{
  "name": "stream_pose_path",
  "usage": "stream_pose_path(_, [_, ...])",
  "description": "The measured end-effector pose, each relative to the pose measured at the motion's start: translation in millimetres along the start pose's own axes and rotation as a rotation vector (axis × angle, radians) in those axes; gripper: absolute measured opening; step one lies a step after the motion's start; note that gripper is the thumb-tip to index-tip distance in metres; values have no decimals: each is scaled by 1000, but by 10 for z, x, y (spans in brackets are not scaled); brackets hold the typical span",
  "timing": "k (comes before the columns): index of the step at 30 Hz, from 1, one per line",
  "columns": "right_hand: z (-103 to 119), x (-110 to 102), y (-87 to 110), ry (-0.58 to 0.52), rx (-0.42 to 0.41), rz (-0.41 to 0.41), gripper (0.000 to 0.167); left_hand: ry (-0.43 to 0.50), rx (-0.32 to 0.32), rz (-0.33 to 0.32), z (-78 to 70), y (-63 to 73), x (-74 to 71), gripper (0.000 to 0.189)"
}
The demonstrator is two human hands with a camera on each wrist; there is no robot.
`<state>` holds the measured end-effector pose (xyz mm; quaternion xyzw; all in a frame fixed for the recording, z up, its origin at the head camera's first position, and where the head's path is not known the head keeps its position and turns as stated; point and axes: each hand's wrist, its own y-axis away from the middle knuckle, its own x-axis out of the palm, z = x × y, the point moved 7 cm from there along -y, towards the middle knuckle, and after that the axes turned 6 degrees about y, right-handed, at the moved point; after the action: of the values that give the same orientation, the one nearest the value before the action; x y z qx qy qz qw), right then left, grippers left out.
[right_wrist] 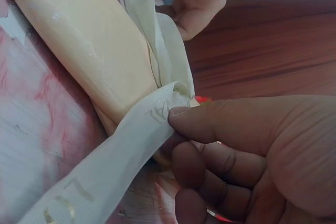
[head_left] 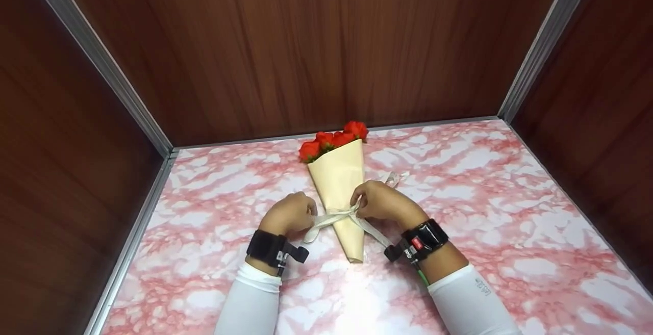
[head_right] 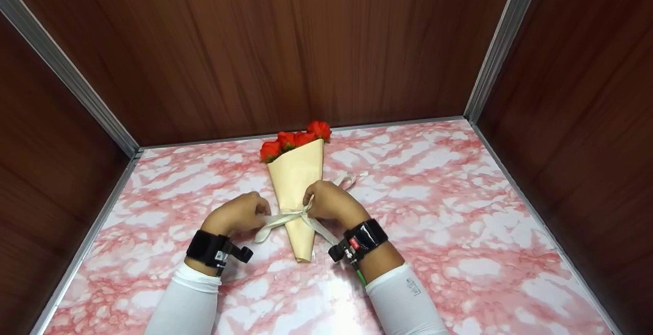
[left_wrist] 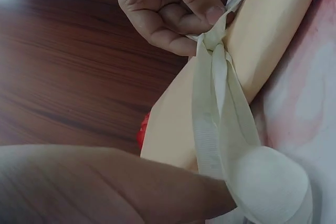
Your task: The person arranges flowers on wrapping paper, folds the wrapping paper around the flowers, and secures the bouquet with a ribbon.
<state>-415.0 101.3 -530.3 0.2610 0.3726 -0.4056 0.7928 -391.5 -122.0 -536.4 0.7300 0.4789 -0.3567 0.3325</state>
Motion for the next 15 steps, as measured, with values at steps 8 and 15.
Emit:
stream_pose_path(8, [-31, -11, -8, 6, -4, -13, 23, 27, -137, -93, 83, 98, -322, 30])
stream_pose_path(15, [-62, -14, 1, 4, 4, -18, 24, 128, -203, -5, 98, 265, -551, 32])
